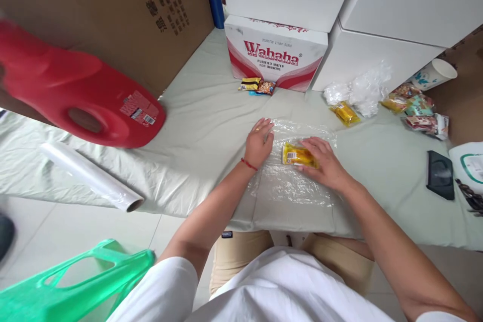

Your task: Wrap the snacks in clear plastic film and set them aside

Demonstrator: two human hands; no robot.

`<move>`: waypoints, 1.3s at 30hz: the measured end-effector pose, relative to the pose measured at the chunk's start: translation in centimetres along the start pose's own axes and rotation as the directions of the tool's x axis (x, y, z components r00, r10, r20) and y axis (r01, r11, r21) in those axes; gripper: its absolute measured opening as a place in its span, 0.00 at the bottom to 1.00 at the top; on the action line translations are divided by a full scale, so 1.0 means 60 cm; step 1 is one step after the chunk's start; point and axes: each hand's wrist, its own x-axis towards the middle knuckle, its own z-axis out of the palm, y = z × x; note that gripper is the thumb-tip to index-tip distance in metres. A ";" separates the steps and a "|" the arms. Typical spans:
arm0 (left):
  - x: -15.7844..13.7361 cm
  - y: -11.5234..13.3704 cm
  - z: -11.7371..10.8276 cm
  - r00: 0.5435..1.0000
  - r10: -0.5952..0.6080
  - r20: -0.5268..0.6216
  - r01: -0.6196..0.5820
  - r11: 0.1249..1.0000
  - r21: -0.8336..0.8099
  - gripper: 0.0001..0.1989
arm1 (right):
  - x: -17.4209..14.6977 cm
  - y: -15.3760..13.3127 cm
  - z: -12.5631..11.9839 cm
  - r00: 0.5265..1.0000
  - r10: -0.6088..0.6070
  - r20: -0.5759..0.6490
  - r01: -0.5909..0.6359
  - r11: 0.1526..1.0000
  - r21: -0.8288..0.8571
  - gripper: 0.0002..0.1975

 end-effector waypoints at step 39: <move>0.066 -0.046 -0.101 0.951 0.051 0.305 -0.085 0.991 0.099 0.08 | -0.016 0.096 -0.073 0.833 0.520 0.190 -0.554 0.787 0.273 0.14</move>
